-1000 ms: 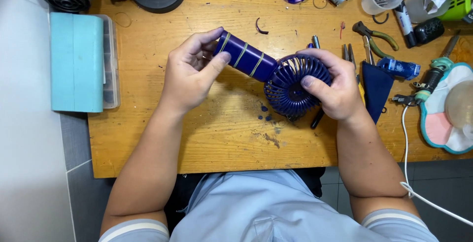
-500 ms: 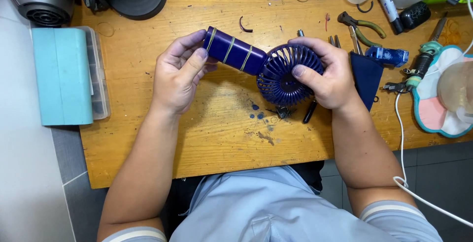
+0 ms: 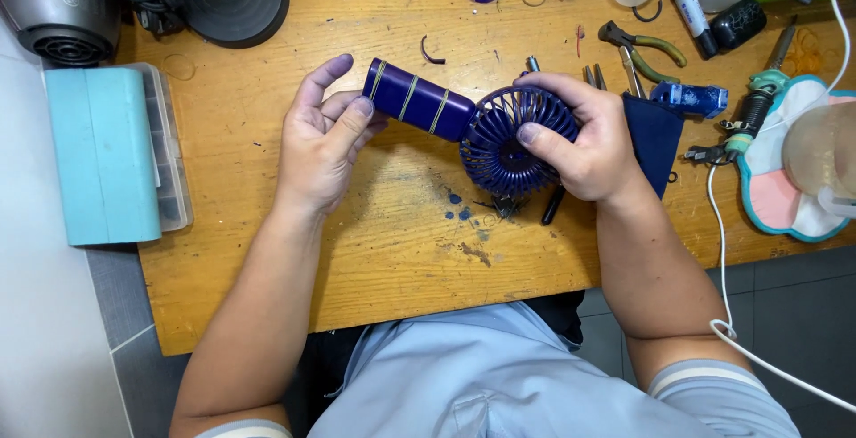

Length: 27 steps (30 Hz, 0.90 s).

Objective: Tying and wrapping a thin string around the handle of a small portable fan on a workbench.

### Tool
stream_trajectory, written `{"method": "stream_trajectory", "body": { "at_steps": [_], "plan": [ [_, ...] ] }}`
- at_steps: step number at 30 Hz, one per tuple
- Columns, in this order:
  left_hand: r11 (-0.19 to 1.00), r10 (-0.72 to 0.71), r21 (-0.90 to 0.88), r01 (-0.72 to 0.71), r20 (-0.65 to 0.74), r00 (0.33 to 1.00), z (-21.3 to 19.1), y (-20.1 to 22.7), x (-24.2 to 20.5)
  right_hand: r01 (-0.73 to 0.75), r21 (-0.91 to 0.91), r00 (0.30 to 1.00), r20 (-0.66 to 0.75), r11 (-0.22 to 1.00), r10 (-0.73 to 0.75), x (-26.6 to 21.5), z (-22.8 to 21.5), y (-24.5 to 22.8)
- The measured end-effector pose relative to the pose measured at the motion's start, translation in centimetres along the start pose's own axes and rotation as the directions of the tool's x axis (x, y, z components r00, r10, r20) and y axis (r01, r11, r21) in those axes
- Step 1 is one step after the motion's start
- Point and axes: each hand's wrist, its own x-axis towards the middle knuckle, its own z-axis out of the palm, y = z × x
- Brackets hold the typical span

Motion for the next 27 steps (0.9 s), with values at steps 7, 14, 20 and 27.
{"method": "stream_trajectory", "body": {
  "at_steps": [7, 14, 20, 27],
  "plan": [
    [0.962, -0.247, -0.076, 0.263, 0.172, 0.954, 0.7, 1.7, -0.6, 0.323, -0.229, 0.945, 0.026, 0.918, -0.326, -1.6, -2.0, -1.3],
    [0.834, -0.43, -0.107, 0.542, 0.49, 0.758, -0.6, 2.0, -1.5, 0.562, -0.555, 0.804, 0.192, 0.614, -0.563, -2.0, -3.9, 2.6],
    [0.898, -0.424, 0.217, 0.382, 0.657, 0.623, 2.0, 2.8, -2.2, 0.382, -0.101, 0.92, -0.047, 0.919, -0.388, -0.7, -1.0, 0.7],
    [0.902, -0.431, 0.257, 0.346, 0.57, 0.699, 3.7, -0.7, -3.7, 0.109, 0.318, 0.992, 0.022, 0.942, -0.122, -0.9, -1.4, 0.7]
  ]
}}
